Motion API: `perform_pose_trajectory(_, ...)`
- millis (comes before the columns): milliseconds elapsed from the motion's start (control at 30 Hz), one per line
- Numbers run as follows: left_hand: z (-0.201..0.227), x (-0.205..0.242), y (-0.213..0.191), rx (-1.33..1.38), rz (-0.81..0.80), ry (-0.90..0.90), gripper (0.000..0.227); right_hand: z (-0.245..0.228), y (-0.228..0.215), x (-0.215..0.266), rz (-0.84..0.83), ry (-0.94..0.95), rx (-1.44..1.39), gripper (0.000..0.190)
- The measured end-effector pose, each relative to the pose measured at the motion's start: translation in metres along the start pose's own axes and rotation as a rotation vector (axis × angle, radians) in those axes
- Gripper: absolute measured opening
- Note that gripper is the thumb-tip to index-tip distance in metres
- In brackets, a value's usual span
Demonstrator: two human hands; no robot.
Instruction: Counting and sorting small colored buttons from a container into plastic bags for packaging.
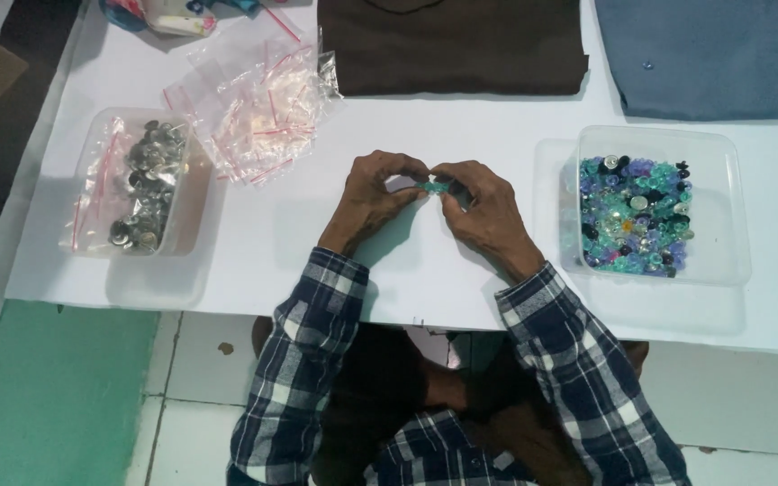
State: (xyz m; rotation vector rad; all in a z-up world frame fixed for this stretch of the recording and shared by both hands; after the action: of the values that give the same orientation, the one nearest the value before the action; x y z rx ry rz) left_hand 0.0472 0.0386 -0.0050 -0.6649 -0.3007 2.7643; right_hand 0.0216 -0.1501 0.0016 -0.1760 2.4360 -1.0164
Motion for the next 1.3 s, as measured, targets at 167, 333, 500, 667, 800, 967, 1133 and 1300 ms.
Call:
perform_pose_trajectory(167, 0.015, 0.002, -0.001, 0.010, -0.019, -0.022, 0.028, -0.001, 0.000, 0.001, 0.014, -0.026, 0.000, 0.029)
perform_pose_trajectory(333, 0.019, -0.001, 0.005, -0.027, -0.039, 0.000, 0.028, 0.000, -0.002, 0.006, 0.085, -0.014, -0.007, 0.034)
perform_pose_trajectory(500, 0.008, -0.002, 0.005, -0.084, -0.025, -0.089, 0.030, 0.005, 0.001, 0.006, 0.100, 0.006, -0.032, 0.037)
perform_pose_trajectory(667, 0.016, 0.000, 0.006, -0.086, -0.023, -0.143, 0.030, 0.008, 0.005, 0.010, 0.079, 0.031, -0.004, 0.038)
perform_pose_trajectory(800, 0.007, 0.001, 0.005, -0.091, -0.008, -0.148, 0.031, 0.003, 0.004, 0.010, 0.066, 0.018, 0.140, 0.039)
perform_pose_trajectory(967, 0.021, -0.002, 0.006, -0.057, -0.002, -0.152, 0.031, -0.022, -0.013, 0.019, 0.104, -0.026, 0.270, 0.035)
perform_pose_trajectory(1133, 0.023, -0.001, 0.008, -0.103, -0.001, -0.214, 0.032, -0.018, -0.008, 0.021, 0.076, -0.067, 0.333, 0.031)
perform_pose_trajectory(1300, 0.020, -0.004, 0.009, -0.133, -0.019, -0.238, 0.033, -0.010, -0.003, 0.023, 0.106, -0.076, 0.371, 0.029)
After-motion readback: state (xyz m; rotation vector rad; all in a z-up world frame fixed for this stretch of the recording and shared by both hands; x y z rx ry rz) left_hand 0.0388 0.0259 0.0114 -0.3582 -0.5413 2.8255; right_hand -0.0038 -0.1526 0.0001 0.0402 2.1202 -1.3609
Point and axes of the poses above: each hand's wrist, its own x-axis away from the middle knuckle, its own y-axis out of the palm, z = x × y, the point moved 3 cm from there along -x, towards the middle knuckle, and after that the axes turned 9 degrees about x, right-handed, at the moved point
